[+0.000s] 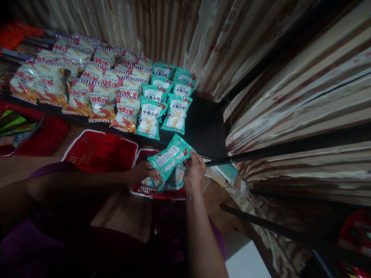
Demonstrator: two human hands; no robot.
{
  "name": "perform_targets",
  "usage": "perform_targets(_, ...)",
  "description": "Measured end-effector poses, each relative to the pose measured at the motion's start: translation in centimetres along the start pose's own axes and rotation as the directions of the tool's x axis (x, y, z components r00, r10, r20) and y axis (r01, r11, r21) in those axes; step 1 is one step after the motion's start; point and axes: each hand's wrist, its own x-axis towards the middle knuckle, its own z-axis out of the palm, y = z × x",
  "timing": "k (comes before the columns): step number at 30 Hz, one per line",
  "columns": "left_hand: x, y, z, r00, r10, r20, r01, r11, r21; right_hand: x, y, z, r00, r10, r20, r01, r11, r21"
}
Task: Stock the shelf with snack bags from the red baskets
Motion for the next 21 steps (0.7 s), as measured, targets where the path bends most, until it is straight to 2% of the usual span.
perform_targets(2,-0.1,0.5,-0.1,0.997,-0.035,0.071,0.039,0.998,-0.05,-0.1,-0.4,0.1,1.0,-0.003,0.008,0.003,1.0,0.0)
perform_targets(4,-0.4,1.0,-0.2,0.996,-0.041,0.078,0.048,0.995,-0.089,-0.2,-0.9,0.2,1.0,-0.022,0.001,0.022,1.0,-0.001)
perform_targets(9,-1.1,2.3,-0.3,0.994,0.009,-0.11,-0.031,0.979,-0.203,-0.4,-1.9,0.3,0.996,-0.078,-0.037,0.078,0.997,-0.005)
perform_targets(13,-0.9,3.0,-0.3,0.991,0.053,-0.123,-0.081,0.968,-0.236,-0.3,-1.6,0.3,0.999,-0.054,-0.006,0.054,0.998,-0.026)
perform_targets(18,0.4,2.3,-0.3,0.98,0.132,-0.15,-0.144,0.987,-0.069,-0.1,-0.4,0.4,0.998,-0.059,0.02,0.061,0.993,-0.104)
perform_targets(21,1.2,1.4,-0.5,0.941,0.253,-0.224,-0.228,0.965,0.134,-0.2,-0.1,0.4,0.995,-0.092,0.027,0.095,0.983,-0.16)
